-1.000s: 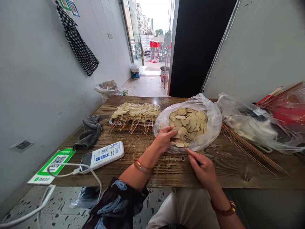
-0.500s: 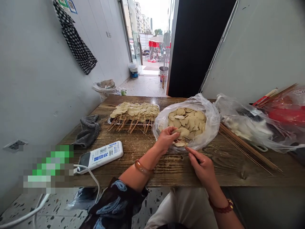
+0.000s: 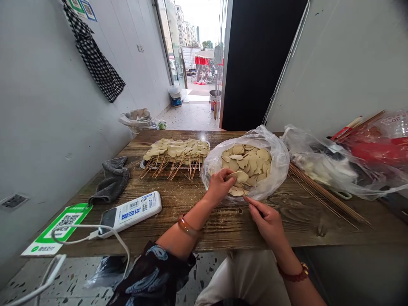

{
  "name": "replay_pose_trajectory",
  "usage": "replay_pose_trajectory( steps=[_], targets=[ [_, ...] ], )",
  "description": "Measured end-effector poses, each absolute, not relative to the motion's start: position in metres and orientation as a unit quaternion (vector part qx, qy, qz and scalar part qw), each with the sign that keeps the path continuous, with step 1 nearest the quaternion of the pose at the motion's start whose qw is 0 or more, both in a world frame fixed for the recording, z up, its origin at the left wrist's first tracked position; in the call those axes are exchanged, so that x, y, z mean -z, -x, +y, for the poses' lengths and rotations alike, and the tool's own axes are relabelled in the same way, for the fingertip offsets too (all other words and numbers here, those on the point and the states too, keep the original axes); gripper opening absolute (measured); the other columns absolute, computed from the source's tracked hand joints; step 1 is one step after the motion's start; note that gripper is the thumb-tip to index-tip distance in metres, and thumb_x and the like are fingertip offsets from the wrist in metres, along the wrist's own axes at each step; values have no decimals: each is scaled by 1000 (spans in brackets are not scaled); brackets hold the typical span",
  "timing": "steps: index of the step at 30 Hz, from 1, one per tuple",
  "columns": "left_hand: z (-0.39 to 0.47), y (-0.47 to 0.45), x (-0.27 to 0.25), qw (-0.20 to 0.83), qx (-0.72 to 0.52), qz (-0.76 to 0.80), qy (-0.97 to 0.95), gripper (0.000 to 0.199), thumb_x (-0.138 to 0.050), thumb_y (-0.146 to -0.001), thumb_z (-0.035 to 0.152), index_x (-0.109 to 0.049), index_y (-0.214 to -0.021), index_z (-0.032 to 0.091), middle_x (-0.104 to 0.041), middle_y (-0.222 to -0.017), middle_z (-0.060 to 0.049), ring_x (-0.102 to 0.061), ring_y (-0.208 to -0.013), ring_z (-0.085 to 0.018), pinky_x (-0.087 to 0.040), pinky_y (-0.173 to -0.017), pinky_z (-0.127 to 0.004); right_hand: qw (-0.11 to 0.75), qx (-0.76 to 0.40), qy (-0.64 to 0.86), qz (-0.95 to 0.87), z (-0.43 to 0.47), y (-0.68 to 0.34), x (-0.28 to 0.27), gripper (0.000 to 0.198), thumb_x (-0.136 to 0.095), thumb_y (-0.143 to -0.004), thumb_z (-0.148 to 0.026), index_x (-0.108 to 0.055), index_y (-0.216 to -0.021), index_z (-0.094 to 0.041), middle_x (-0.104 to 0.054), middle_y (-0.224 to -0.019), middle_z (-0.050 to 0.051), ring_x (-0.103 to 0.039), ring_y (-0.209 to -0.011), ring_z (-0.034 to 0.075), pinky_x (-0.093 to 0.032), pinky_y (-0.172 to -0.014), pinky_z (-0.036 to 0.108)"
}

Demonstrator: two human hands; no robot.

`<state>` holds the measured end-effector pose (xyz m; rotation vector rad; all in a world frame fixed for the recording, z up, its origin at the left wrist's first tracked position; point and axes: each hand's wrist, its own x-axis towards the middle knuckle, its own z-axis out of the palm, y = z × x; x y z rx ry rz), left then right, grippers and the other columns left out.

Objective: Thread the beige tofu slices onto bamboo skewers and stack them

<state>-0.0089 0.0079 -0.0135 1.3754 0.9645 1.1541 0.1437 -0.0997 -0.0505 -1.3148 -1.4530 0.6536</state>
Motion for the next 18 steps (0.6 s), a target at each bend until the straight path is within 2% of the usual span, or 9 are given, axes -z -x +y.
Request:
replay_pose_trajectory(
  steps=[5,10,18],
  targets=[
    [9,8,14,534,-482,398,-569,18,-66,-67,26,-53,-74,16,-52,-59,4,-43,-54,-7,-31,-52,-19,515,-275,555,-593,-98,-143,47,28,-56,-85,-31,-75,-104,-22,-75,-103,6,-70,-94,25,-54,-87,40],
    [10,9,13,491,-453,397,-629,16,-64,-71,27,-53,-73,16,-51,-60,4,-42,-56,-7,-30,-52,-20,523,-285,558,-579,-99,-143,46,29,-56,-84,-31,-75,-103,-20,-75,-99,7,-71,-88,24,-55,-82,38],
    [-2,1,11,510,-401,346,-677,14,-64,-71,24,-54,-72,15,-51,-63,4,-42,-59,-7,-32,-56,-21,536,-311,574,-535,-98,-144,49,34,-56,-84,-36,-74,-105,-16,-74,-85,7,-64,-68,19,-49,-60,29]
  ],
)
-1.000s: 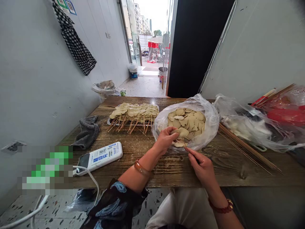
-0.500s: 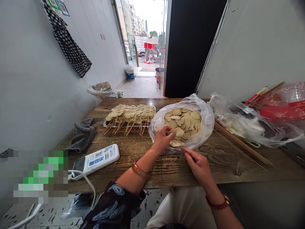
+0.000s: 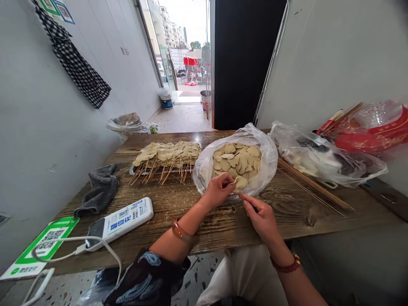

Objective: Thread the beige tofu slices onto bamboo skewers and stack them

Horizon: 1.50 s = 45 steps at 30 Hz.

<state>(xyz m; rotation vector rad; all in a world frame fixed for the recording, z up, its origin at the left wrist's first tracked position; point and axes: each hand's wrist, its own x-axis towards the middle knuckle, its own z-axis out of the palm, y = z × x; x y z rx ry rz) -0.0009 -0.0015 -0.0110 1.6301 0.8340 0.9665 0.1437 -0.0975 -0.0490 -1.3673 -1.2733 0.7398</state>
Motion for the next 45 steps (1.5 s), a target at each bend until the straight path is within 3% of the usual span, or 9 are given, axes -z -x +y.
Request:
replay_pose_trajectory(
  steps=[3,7,10,14,20,29,35,40,45],
  targets=[
    [-6,-2,9,545,-397,337,-657,19,-68,-70,28,-55,-75,14,-52,-65,4,-43,-60,-7,-34,-56,-20,546,-307,575,-527,-98,-144,47,32,-55,-85,-38,-75,-100,-16,-70,-75,5,-58,-64,17,-45,-58,27],
    [-9,-1,5,663,-381,329,-554,40,-73,-67,43,-59,-92,15,-59,-77,1,-51,-66,-10,-42,-61,-23,547,-303,581,-521,-101,-145,43,31,-56,-86,-40,-74,-93,-16,-58,-62,-1,-50,-57,13,-39,-55,24],
    [-10,0,2,694,-353,313,-544,44,-74,-65,49,-63,-87,13,-60,-75,0,-52,-65,-10,-41,-61,-22,544,-315,570,-530,-102,-145,42,31,-55,-88,-40,-72,-94,-15,-54,-60,-2,-47,-57,12,-37,-55,24],
    [-9,2,1,680,-376,315,-545,39,-74,-66,48,-63,-72,11,-51,-62,3,-42,-56,-6,-34,-54,-19,530,-315,559,-555,-102,-144,44,30,-54,-89,-39,-72,-94,-16,-56,-62,-2,-50,-58,13,-39,-57,23],
    [0,8,3,646,-437,340,-525,37,-72,-68,47,-58,-66,12,-45,-59,4,-38,-55,-6,-33,-53,-19,506,-290,567,-582,-101,-142,42,29,-54,-88,-38,-74,-94,-18,-66,-69,1,-58,-63,15,-44,-62,26],
    [-3,6,1,626,-424,347,-554,37,-70,-69,47,-53,-65,14,-42,-57,5,-36,-53,-6,-32,-51,-20,523,-264,557,-589,-100,-143,41,28,-54,-87,-34,-75,-95,-19,-73,-76,5,-67,-75,21,-51,-71,31],
    [-10,0,5,584,-358,364,-631,37,-63,-73,48,-55,-65,13,-40,-56,5,-32,-54,-7,-24,-50,-21,532,-267,573,-564,-100,-144,45,28,-54,-86,-36,-75,-93,-18,-70,-71,4,-65,-72,21,-50,-69,31],
    [-13,-3,3,511,-336,353,-708,35,-61,-76,45,-61,-64,12,-44,-57,3,-37,-58,-8,-28,-53,-21,544,-272,574,-548,-100,-145,46,27,-55,-87,-37,-74,-92,-18,-71,-80,5,-63,-76,20,-47,-72,30],
    [2,7,1,551,-393,369,-637,37,-63,-75,45,-67,-92,12,-62,-69,-2,-51,-60,-10,-39,-56,-22,583,-296,587,-478,-100,-145,47,32,-55,-86,-42,-71,-96,-15,-51,-56,-3,-46,-53,13,-37,-53,25]
  ],
)
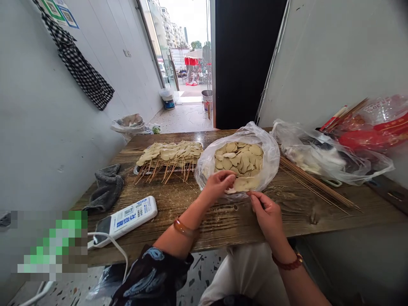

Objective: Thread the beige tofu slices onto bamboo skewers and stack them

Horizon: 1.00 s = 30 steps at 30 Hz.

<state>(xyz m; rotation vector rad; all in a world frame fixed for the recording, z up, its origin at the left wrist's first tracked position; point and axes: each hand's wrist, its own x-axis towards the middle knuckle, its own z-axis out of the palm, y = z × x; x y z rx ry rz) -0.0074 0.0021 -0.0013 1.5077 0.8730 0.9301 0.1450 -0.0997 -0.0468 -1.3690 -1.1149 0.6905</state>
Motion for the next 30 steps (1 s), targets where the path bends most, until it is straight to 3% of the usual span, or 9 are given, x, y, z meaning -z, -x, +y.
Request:
replay_pose_trajectory(
  steps=[4,8,12,19,25,30],
  targets=[
    [20,19,6,519,-460,426,-581,36,-66,-72,43,-66,-91,13,-65,-70,-4,-54,-56,-11,-42,-54,-22,636,-337,563,-406,-97,-146,50,39,-56,-86,-45,-69,-99,-12,-42,-55,-5,-36,-51,10,-29,-47,22],
    [33,22,7,396,-445,468,-652,23,-64,-74,33,-68,-89,15,-64,-68,-2,-55,-61,-13,-42,-58,-23,637,-353,556,-401,-96,-147,49,41,-56,-85,-46,-69,-102,-12,-43,-56,-4,-36,-52,11,-29,-46,22],
    [43,16,1,221,-356,486,-767,18,-61,-76,25,-69,-91,18,-64,-78,-4,-57,-71,-16,-43,-69,-27,626,-345,564,-414,-97,-147,47,42,-55,-85,-46,-70,-104,-12,-44,-56,-4,-38,-52,11,-31,-48,22],
    [60,-3,-3,8,-200,474,-858,33,-65,-74,25,-64,-106,18,-59,-108,-12,-51,-106,-28,-40,-92,-38,622,-312,565,-444,-94,-148,48,41,-54,-85,-45,-72,-97,-11,-53,-56,-2,-44,-53,13,-36,-52,24],
    [71,-7,-1,-14,-158,457,-875,33,-65,-75,24,-63,-107,19,-56,-111,-12,-51,-107,-27,-40,-93,-38,619,-283,563,-469,-93,-148,46,39,-50,-86,-44,-74,-96,-14,-58,-55,0,-50,-54,15,-38,-50,24],
    [79,-5,-4,67,-231,456,-857,17,-53,-82,23,-69,-85,20,-63,-95,-8,-57,-97,-21,-42,-88,-32,623,-277,561,-470,-93,-148,44,38,-50,-86,-42,-74,-96,-14,-57,-53,1,-52,-54,16,-40,-50,24]
  ],
)
